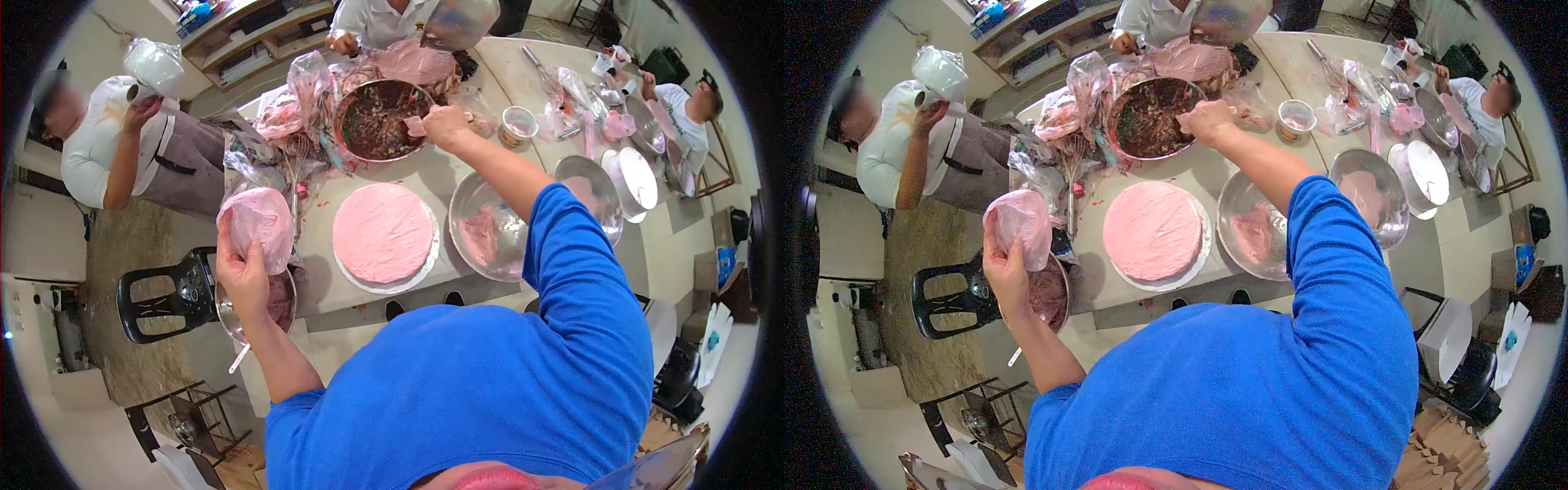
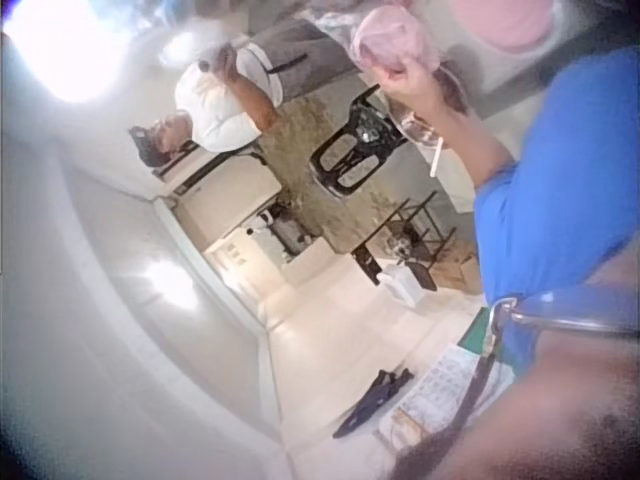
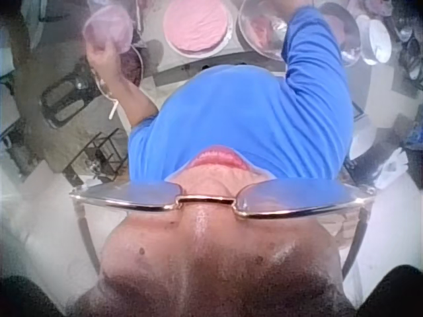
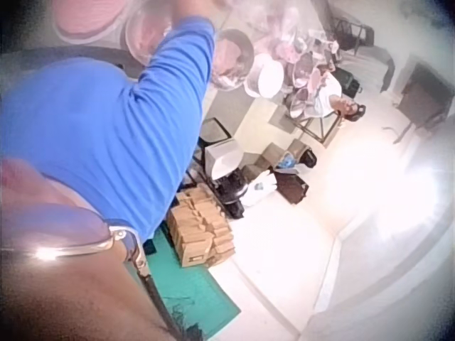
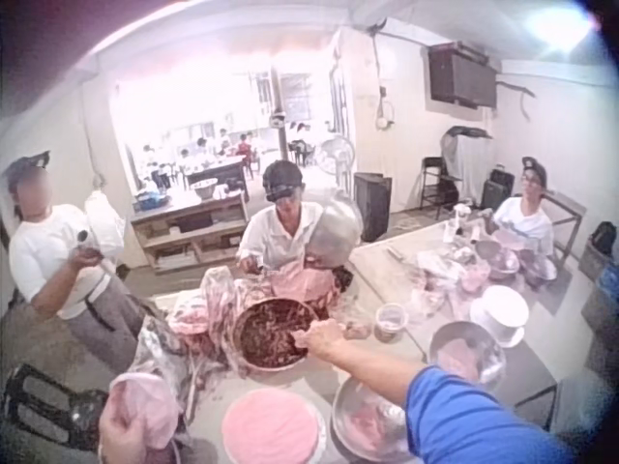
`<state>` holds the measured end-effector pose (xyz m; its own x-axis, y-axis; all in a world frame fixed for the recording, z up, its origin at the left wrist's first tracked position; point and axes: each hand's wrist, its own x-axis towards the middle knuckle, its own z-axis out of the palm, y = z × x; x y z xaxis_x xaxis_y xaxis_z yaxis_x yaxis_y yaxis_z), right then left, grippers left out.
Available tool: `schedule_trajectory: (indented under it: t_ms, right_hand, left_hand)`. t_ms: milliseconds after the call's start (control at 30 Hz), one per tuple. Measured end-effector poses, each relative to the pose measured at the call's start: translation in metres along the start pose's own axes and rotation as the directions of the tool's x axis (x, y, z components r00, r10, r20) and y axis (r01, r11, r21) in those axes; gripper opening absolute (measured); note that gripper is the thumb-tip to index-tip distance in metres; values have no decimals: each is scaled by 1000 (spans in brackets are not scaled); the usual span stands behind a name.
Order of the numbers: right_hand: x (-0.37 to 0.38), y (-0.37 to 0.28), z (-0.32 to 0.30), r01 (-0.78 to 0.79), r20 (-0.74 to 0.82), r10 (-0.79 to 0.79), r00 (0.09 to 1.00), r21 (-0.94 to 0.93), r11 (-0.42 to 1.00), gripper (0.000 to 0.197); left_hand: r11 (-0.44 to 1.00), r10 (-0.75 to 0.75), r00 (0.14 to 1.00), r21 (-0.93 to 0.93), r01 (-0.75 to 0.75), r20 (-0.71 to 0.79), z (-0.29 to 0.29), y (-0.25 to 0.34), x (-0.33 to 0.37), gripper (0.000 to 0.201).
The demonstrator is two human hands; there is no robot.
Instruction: The person spreads pink frosting onto the side of a round cake using a spatula, handles frosting in plastic bags, and wipes a dark surface with a cloth.
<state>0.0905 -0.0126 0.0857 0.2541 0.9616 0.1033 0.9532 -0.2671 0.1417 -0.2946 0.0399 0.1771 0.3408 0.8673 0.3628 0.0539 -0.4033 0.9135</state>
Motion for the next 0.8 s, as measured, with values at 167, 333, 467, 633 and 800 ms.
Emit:
schedule_trajectory:
  t_ms: [167, 333, 467, 633, 800]
  right_hand:
    - [-6, 8, 13, -90, -14, 89, 996, -27, 996, 18]
    - [-2, 8, 6, -103, 34, 105, 994, -34, 994, 18]
    - [8, 6, 2, -87, 143, 102, 984, -105, 991, 19]
    - [31, 5, 20, -85, 246, 93, 965, -40, 996, 18]
    - [38, -5, 30, -123, 326, 117, 938, -1, 992, 25]
  left_hand:
    - [1000, 3, 1000, -14, -3, 1, -1, 4, -6, 52]
    - [999, 38, 999, -5, -38, -8, -11, 7, -12, 52]
    - [998, 16, 999, 68, -14, -28, -23, 6, -18, 52]
    - [994, 8, 995, 105, 3, -101, -39, 3, -29, 51]
    - [995, -52, 982, 72, 66, -183, -53, 3, -34, 49]
